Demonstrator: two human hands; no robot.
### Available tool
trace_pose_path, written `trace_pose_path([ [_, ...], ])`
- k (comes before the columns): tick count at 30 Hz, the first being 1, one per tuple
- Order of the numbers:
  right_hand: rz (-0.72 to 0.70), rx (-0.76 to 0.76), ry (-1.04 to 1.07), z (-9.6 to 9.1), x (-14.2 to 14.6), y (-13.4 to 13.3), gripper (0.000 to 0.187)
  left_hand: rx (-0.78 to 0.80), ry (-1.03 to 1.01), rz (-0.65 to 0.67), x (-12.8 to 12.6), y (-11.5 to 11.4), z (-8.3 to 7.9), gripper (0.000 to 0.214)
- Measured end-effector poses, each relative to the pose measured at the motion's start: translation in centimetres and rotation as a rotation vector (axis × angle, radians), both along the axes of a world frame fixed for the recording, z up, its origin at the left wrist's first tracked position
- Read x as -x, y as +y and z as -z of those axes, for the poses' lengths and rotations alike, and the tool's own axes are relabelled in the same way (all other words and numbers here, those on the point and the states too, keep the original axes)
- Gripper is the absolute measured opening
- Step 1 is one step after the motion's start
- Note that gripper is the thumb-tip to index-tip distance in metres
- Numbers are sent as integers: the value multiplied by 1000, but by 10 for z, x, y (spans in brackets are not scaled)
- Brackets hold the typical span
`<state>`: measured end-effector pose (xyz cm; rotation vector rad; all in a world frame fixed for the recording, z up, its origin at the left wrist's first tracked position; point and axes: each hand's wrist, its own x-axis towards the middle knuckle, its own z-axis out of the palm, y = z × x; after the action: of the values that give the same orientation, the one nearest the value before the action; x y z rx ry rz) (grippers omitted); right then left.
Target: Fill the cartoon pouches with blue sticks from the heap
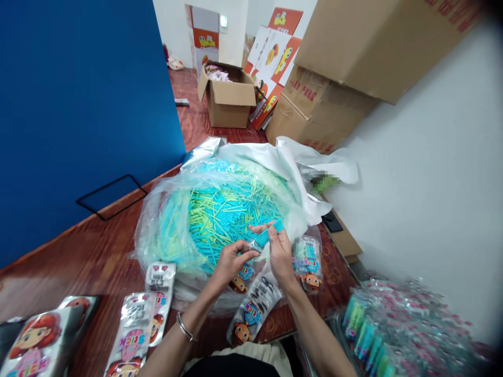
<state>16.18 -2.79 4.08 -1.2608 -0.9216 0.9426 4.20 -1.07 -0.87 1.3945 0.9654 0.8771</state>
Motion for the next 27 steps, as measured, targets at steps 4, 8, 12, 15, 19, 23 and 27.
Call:
trace_pose_path([
  [4,133,-3,105,15,5,-9,25,60,-41,-50,-3,-2,3,20],
  [8,52,49,89,15,2,-13,24,3,4,-25,-4,-2,0,19],
  [12,-47,84,-12,6,-2,-12,24,-113,85,34,-2,1,-9,16],
  [15,-55,51,-10,6,0,-11,25,-86,98,122,0,5,-16,24],
  [19,-193,58,-29,12,1,-10,27,52,5,159,4,13,-21,37],
  [23,-162,3,-73,11,-3,-13,39,132,-65,161,7,17,-26,37],
  [27,-122,-102,-386,4,-10,-19,41,137,-75,152,8,17,-25,38],
])
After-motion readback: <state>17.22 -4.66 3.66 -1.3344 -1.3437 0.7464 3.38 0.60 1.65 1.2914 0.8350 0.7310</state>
